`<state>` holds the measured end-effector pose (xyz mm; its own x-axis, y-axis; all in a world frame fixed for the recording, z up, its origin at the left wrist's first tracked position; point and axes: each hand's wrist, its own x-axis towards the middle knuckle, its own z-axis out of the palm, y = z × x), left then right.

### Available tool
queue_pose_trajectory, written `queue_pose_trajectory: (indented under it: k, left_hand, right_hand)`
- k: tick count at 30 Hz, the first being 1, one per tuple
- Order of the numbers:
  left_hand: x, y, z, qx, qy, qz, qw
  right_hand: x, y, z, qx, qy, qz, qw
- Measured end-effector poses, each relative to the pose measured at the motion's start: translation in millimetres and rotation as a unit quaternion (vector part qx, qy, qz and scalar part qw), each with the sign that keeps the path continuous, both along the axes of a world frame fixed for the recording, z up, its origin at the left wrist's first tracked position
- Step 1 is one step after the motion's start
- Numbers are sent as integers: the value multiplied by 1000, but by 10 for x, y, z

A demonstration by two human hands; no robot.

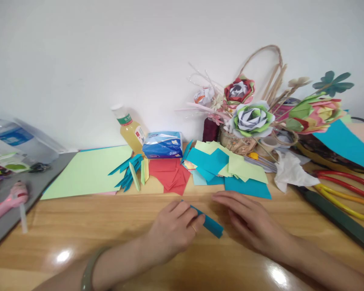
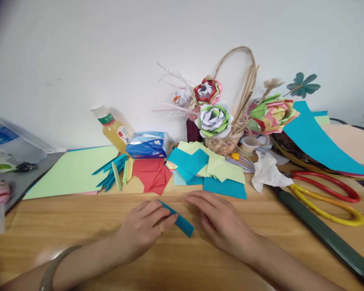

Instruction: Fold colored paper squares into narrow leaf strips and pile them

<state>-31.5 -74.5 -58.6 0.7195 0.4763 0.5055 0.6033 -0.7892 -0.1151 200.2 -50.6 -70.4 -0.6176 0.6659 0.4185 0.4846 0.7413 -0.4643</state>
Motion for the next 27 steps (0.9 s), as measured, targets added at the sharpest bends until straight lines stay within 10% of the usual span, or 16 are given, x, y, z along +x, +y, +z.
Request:
queue_pose_trajectory:
  k: [13,22,27]
  left_hand:
    - [19,334,-115,-63,-3,-105,992]
    - [-35,337,-71,-103,-26,-94,990]
    - [-55,276,63,-285,-65,-90,952]
  right_hand:
    - [-64,-108,21,252,-106,121,954]
    - [-176,-132,33,219,-146,100,960]
    - [-243,-74,33,93,-142,72,983]
